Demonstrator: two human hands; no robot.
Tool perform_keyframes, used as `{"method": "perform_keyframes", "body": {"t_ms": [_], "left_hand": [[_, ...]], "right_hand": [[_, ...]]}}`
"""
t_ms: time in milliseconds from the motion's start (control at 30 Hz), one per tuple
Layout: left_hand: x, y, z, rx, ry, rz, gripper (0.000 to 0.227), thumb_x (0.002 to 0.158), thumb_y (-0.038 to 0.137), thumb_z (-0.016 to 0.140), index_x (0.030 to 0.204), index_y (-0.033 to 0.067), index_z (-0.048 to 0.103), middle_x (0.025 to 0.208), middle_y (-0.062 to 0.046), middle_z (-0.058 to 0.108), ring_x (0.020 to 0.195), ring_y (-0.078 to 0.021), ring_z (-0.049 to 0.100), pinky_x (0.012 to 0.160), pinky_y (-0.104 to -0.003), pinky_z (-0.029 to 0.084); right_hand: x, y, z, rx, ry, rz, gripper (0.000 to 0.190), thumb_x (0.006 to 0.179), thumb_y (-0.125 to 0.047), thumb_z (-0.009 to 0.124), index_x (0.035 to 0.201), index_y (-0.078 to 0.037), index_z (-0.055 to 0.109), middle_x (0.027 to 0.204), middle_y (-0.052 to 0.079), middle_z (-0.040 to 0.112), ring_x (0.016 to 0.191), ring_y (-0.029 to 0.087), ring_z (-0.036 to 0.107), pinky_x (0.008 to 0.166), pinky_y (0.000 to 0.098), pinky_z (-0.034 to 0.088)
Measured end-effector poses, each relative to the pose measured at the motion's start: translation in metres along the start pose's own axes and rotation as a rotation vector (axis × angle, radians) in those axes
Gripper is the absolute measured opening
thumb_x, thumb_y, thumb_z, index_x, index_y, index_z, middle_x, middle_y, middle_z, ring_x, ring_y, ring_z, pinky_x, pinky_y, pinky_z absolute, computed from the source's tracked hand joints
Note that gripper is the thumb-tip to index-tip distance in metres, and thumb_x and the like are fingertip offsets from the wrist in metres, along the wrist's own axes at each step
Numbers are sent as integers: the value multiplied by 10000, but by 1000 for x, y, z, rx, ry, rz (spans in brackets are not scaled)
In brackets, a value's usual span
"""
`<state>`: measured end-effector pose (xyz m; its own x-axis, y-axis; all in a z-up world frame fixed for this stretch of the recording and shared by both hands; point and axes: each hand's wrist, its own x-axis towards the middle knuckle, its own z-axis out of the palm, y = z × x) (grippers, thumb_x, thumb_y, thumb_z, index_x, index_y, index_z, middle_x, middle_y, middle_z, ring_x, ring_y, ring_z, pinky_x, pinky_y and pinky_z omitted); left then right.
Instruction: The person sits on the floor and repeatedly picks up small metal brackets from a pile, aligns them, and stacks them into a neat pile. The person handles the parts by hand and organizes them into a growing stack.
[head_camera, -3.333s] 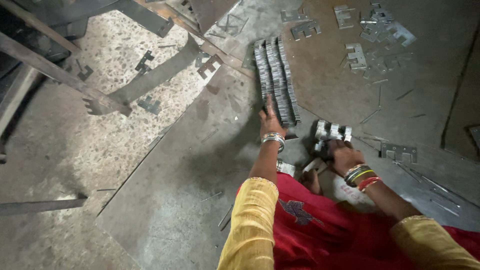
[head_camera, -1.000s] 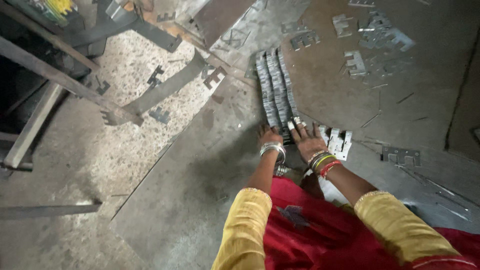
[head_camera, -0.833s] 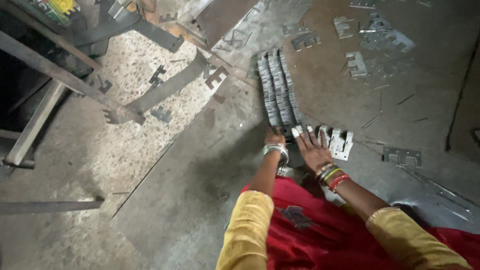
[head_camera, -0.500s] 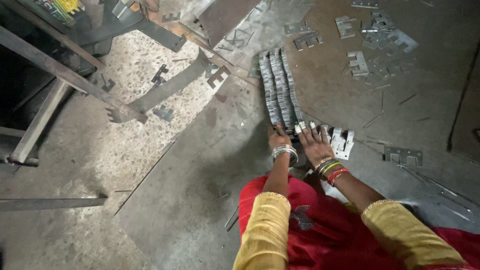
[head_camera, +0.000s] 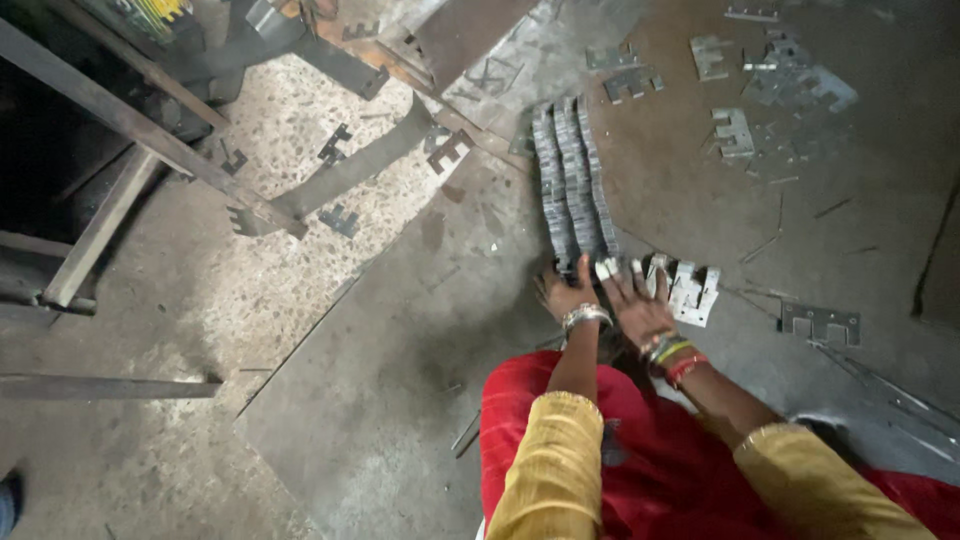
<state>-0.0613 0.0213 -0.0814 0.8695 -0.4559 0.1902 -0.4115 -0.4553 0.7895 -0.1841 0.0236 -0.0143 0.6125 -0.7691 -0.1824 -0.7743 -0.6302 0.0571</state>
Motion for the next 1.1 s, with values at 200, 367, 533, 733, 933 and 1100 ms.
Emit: {"method": "perform_keyframes", "body": {"t_ms": [200, 367, 533, 733, 933, 1100], "left_hand": [[-4, 12, -15, 171, -79, -14, 919, 759, 762, 690, 1227, -28, 672, 1274, -227, 679, 1387, -477, 483, 1200, -607, 313], [-15, 10, -29, 201, -55, 6, 946, 753, 797, 669, 1294, 21, 661, 1427, -198, 590, 1431, -481, 384, 1183, -627, 263], [-4, 30, -36, 239, -179, -115, 933, 717, 805, 668, 1300, 77, 648, 1530, -155, 490, 1477, -469, 296, 1193, -631, 220], [-6, 29, -40, 12, -154, -226, 818, 821, 721, 613, 1257, 31, 664, 1422, -241, 561, 1373, -481, 414, 1124, -588, 315], [5, -6, 6, -316, -167, -279, 692, 1021, 564, 478, 1210, -73, 672, 1194, -327, 699, 1141, -475, 666, 1012, -494, 509], [-7, -37, 26, -369, 34, 167, 516, 1120, 352, 508, 1361, -92, 613, 1324, -317, 648, 1189, -484, 628, 1010, -484, 478]], "right_hand": [[1, 2, 12, 63, 0, 33, 650, 959, -274, 447, 1573, -158, 264, 1654, 76, 274, 1528, 391, 214, 1175, 710, 56], [-11, -2, 20, 39, -46, 38, 619, 1001, -289, 443, 1588, -213, 264, 1682, 28, 273, 1533, 357, 241, 1212, 711, 60], [-8, 1, 7, 4, -113, 49, 693, 984, -281, 511, 1609, -186, 229, 1682, 53, 248, 1553, 364, 189, 1199, 721, 52], [-19, 24, 34, 748, 267, 30, 801, 768, 14, 574, 1534, -193, 463, 1469, 223, 549, 1299, 402, 585, 1141, 461, 499], [26, 51, 85, 1052, 541, 166, 645, 801, -68, 570, 1441, -36, 495, 1252, 319, 658, 1147, 478, 634, 954, 517, 522], [37, 43, 101, 916, 201, 173, 804, 729, -73, 590, 1515, -37, 430, 1165, 333, 669, 1101, 498, 647, 975, 518, 525]]}}
